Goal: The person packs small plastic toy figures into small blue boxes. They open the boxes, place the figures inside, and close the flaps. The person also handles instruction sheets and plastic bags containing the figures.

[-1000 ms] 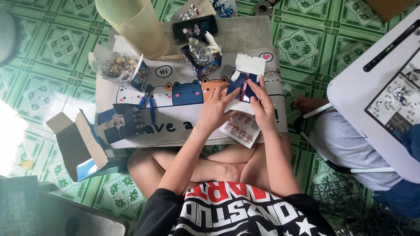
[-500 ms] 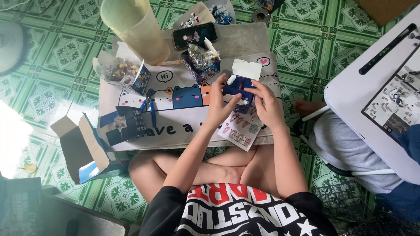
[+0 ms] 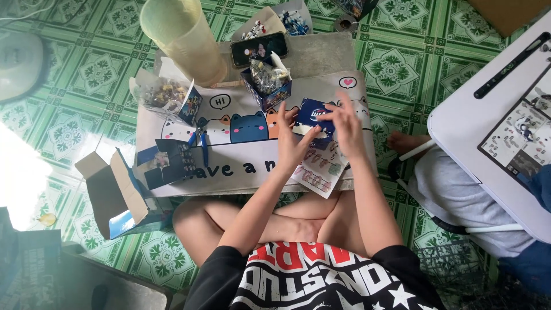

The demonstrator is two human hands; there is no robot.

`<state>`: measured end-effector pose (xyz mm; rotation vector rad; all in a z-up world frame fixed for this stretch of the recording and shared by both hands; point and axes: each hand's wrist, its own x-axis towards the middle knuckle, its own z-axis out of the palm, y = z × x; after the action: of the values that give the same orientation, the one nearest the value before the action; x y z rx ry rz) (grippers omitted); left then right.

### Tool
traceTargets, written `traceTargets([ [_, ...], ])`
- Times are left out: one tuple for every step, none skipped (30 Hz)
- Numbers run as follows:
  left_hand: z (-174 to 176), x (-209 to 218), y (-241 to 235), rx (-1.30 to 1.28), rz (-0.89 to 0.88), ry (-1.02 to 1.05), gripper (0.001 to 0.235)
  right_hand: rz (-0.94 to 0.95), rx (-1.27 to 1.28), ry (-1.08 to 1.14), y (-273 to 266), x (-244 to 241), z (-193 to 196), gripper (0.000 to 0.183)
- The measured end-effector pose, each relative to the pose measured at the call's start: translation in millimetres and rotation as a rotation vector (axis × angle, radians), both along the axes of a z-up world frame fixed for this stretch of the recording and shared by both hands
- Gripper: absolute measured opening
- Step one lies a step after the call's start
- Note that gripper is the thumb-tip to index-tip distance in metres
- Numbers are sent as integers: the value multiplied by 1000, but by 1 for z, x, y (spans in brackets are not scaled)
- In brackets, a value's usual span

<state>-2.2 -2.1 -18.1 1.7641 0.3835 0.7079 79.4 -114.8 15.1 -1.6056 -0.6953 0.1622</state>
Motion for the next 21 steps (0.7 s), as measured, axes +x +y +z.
traceTargets([
  [-2, -2, -1, -5, -6, 1, 94, -6, -5, 1, -3, -6, -2, 71],
  [-3, -4, -1, 84, 0, -42, 92, -6, -20, -96, -7, -11, -3, 60],
  [-4, -4, -1, 175, 5, -87, 90, -7, -33, -195, -10, -15, -4, 52],
  [-2, -6, -1, 172, -1, -90, 90, -13, -36, -197, -13, -13, -16, 52],
  [1, -8, 1, 274, -48, -69, 69, -15, -49, -285, -15, -10, -28, 42],
  [4, -11, 4, 375, -95, -49, 51, -18, -62, -373, -17, -8, -40, 33],
  [1, -12, 7, 377, -94, -50, 51, -17, -59, -375, -17, -10, -38, 33],
  [-2, -14, 9, 386, -131, -40, 54, -21, -88, -429, -16, -13, -36, 37],
  [-5, -16, 13, 397, -169, -27, 59, -25, -115, -482, -16, -16, -34, 42],
  [-6, -15, 14, 400, -168, -28, 59, -25, -112, -483, -13, -15, -39, 42],
  [-8, -15, 16, 399, -172, -23, 58, -51, -85, -595, -10, -14, -45, 39],
  [-9, -14, 17, 397, -177, -19, 57, -77, -58, -706, -7, -13, -51, 36],
  [-13, -13, 18, 400, -179, -18, 57, -79, -56, -705, -7, -13, -53, 36],
  [-17, -11, 18, 432, -154, -40, 57, -96, -38, -725, -6, -13, -54, 36],
  [-21, -9, 18, 466, -130, -64, 57, -114, -20, -747, -6, -12, -56, 35],
  [-25, -7, 18, 469, -132, -66, 57, -117, -18, -749, -5, -11, -57, 35],
  [-28, -6, 17, 523, -101, -102, 56, -114, -9, -757, -5, -11, -58, 38],
  [-32, -5, 16, 577, -70, -138, 55, -110, -1, -765, -5, -11, -59, 41],
  [-31, -5, 16, 575, -72, -137, 55, -111, -3, -763, -6, -11, -58, 41],
  [-32, -4, 16, 716, -35, -164, 49, -110, 17, -754, -7, -11, -57, 38],
  [-32, -4, 17, 858, 3, -190, 44, -108, 39, -744, -7, -11, -56, 36],
])
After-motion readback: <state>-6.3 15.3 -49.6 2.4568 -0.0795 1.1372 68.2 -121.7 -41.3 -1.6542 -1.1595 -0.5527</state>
